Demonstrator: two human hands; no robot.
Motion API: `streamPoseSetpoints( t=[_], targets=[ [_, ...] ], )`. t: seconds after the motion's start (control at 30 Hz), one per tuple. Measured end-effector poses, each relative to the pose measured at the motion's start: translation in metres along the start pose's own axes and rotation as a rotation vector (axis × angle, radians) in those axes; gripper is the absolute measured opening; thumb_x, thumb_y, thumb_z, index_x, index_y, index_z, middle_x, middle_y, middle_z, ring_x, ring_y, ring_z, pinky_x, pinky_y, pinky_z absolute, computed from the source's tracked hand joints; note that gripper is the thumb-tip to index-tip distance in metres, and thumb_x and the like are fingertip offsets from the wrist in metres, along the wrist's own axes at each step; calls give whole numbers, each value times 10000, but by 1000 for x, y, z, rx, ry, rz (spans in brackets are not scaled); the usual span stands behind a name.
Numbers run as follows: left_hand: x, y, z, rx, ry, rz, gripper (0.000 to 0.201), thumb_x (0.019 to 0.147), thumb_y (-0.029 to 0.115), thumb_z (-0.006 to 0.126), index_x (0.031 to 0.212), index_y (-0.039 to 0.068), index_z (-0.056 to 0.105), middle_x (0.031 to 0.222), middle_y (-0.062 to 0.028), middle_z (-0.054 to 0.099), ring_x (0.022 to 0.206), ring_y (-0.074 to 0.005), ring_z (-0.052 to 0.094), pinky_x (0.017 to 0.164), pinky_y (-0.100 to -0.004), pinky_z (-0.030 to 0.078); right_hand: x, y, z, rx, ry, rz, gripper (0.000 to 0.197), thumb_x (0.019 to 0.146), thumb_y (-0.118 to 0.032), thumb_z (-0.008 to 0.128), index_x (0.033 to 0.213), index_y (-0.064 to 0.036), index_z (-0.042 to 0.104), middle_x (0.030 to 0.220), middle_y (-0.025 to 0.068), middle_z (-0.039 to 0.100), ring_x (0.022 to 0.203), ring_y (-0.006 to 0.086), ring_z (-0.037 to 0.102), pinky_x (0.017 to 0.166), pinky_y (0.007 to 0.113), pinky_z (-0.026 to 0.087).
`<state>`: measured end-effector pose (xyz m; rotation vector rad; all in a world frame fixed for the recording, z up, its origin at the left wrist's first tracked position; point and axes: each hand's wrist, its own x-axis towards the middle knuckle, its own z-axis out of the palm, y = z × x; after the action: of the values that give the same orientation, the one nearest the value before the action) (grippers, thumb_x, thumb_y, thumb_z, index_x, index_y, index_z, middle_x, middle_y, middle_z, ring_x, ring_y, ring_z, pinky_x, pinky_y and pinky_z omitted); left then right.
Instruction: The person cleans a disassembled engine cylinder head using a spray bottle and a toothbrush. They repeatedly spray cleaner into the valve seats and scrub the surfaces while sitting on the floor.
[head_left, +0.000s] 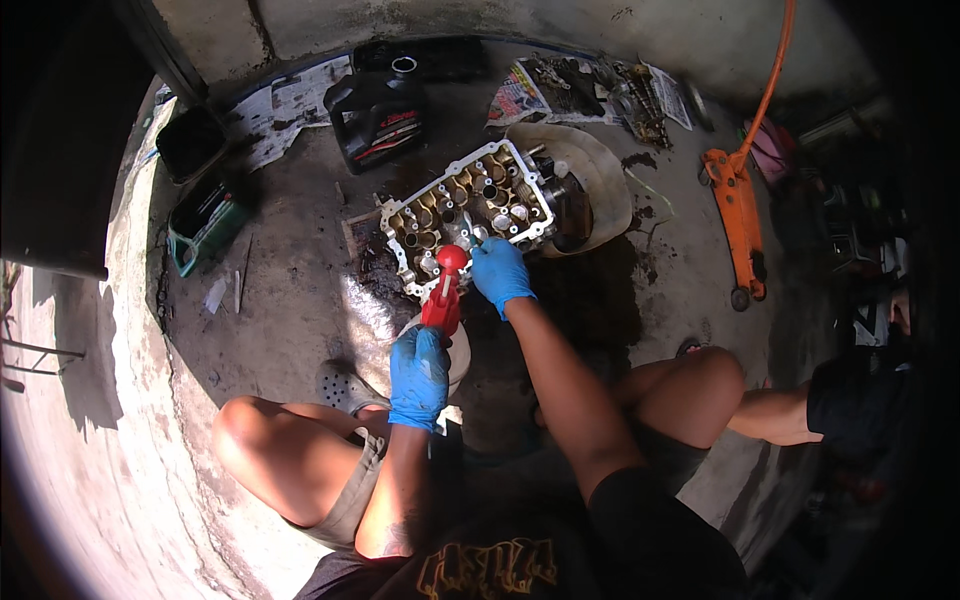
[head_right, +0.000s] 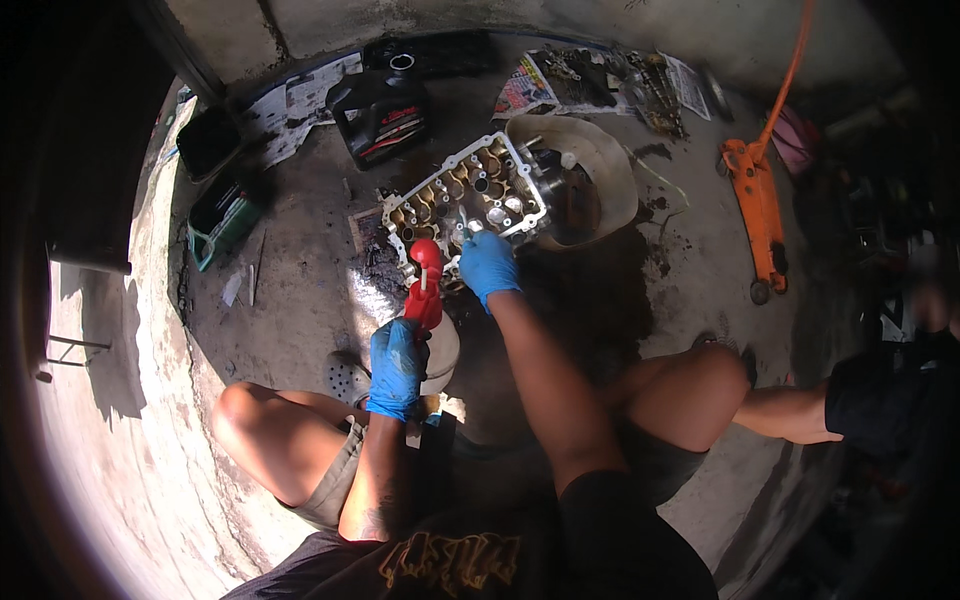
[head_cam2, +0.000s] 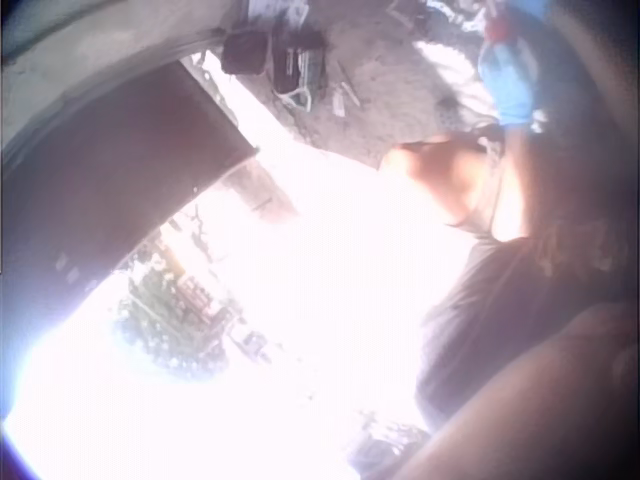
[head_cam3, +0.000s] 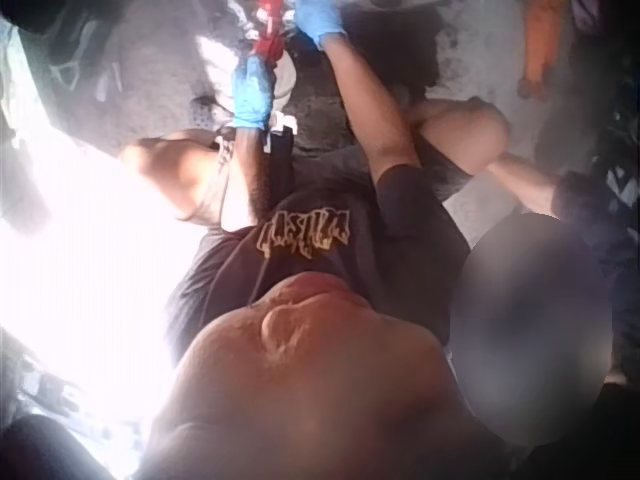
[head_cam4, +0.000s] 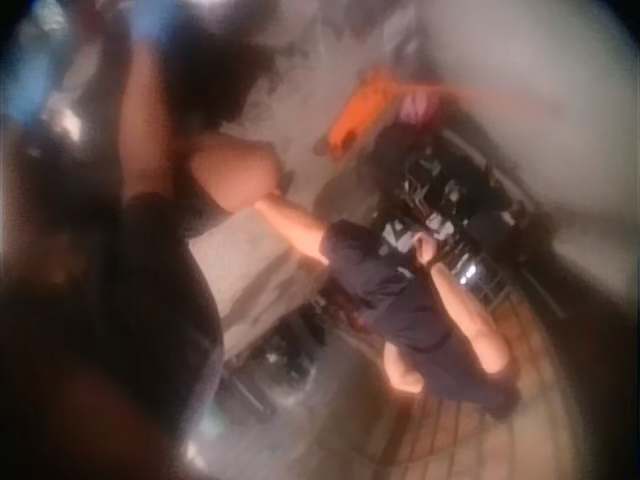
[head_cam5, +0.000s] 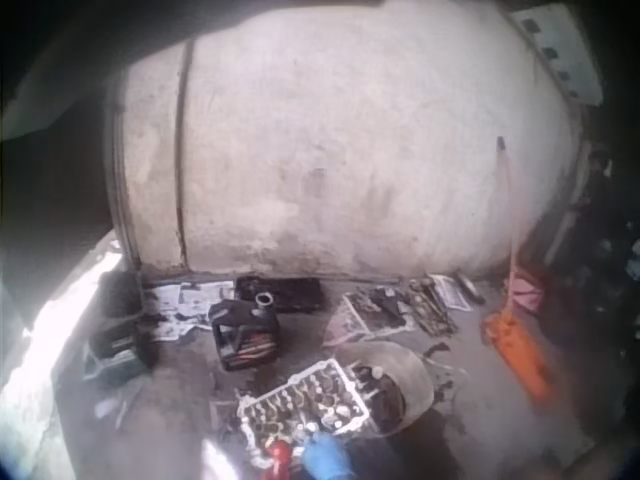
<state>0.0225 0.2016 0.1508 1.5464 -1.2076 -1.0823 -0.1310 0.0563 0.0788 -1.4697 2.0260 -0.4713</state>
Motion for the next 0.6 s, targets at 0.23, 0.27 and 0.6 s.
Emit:
streamPoseSetpoints(
  t=[0.23,0.27,0.6],
  targets=[
    [3,-2,-2,29,11,38,111,824,24,562,914,4,625,670,-97,613,469,-153,537,428,-304,431,-5,-9,13,110,121,-25,202,847,-189,613,858,5,668,821,261,644,791,434,631,709,456,506],
    [4,-3,-2,-48,5,-47,117,852,77,543,884,-1,625,635,-82,589,455,-141,516,419,-296,412,-6,-9,15,102,66,12,203,848,-188,611,859,7,668,824,264,643,791,437,629,708,458,506],
    [10,5,6,-115,-35,-270,311,926,234,459,789,-1,611,622,-79,551,517,-139,492,468,-306,384,-11,-9,0,155,48,-1,219,850,-188,606,881,19,670,838,274,640,824,427,639,730,458,510]
  ],
)
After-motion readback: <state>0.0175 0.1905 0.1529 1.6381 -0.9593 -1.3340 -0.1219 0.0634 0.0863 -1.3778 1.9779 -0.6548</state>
